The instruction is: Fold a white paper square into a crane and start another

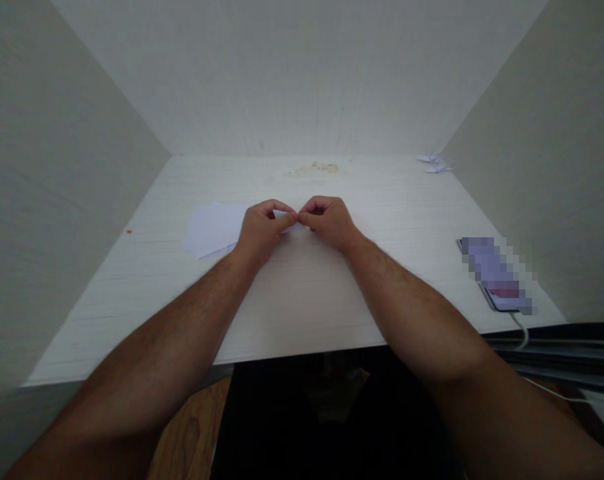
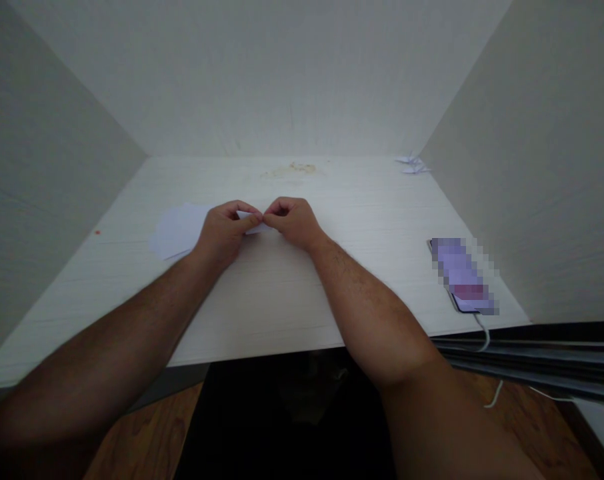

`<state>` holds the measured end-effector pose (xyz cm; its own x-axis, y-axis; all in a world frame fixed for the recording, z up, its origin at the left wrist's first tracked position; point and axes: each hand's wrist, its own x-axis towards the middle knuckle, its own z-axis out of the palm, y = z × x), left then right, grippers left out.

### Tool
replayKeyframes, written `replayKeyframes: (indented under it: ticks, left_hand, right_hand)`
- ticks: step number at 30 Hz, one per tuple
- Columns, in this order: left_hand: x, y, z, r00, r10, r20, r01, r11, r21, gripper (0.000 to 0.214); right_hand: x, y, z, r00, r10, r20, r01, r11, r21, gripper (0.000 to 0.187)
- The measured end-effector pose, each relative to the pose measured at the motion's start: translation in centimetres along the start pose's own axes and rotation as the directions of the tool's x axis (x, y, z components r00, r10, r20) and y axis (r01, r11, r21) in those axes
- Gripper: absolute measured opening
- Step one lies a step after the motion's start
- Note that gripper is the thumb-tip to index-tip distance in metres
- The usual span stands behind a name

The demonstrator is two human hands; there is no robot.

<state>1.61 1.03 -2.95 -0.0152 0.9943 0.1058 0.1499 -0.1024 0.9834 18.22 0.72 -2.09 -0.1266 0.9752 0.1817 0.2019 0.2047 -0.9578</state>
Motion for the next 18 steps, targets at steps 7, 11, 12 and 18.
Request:
replayKeyframes:
  ticks: [7,11,12,18]
  left_hand:
    - [0.2,0.4,0.6,1.0,-0.01,0.012,0.011,0.998,-0.056,0.013]
    - [0.5,0.2,0.7,1.0,0.0,0.005,0.0,1.0,-0.031,0.013]
    - [0.6,0.0,0.7,1.0,0.014,0.002,-0.014,1.0,-0.028,0.013]
    - [1.2,-0.7,1.0,0.997,0.077,-0.011,-0.077,0.997,0.003,0.011]
  right_hand:
    - [0.1,0.5,0.0,1.0,-0.019,0.003,0.019,1.0,0.008,0.018]
    - [0.3,0.6,-0.1,1.0,-0.02,0.005,0.02,1.0,-0.022,0.016]
    - [0.3,0.6,-0.1,1.0,-0.019,0.005,0.019,0.999,-0.035,0.015]
    - [0.4,0.8,0.0,1.0,-0.019,0.007,0.019,0.998,-0.057,0.012]
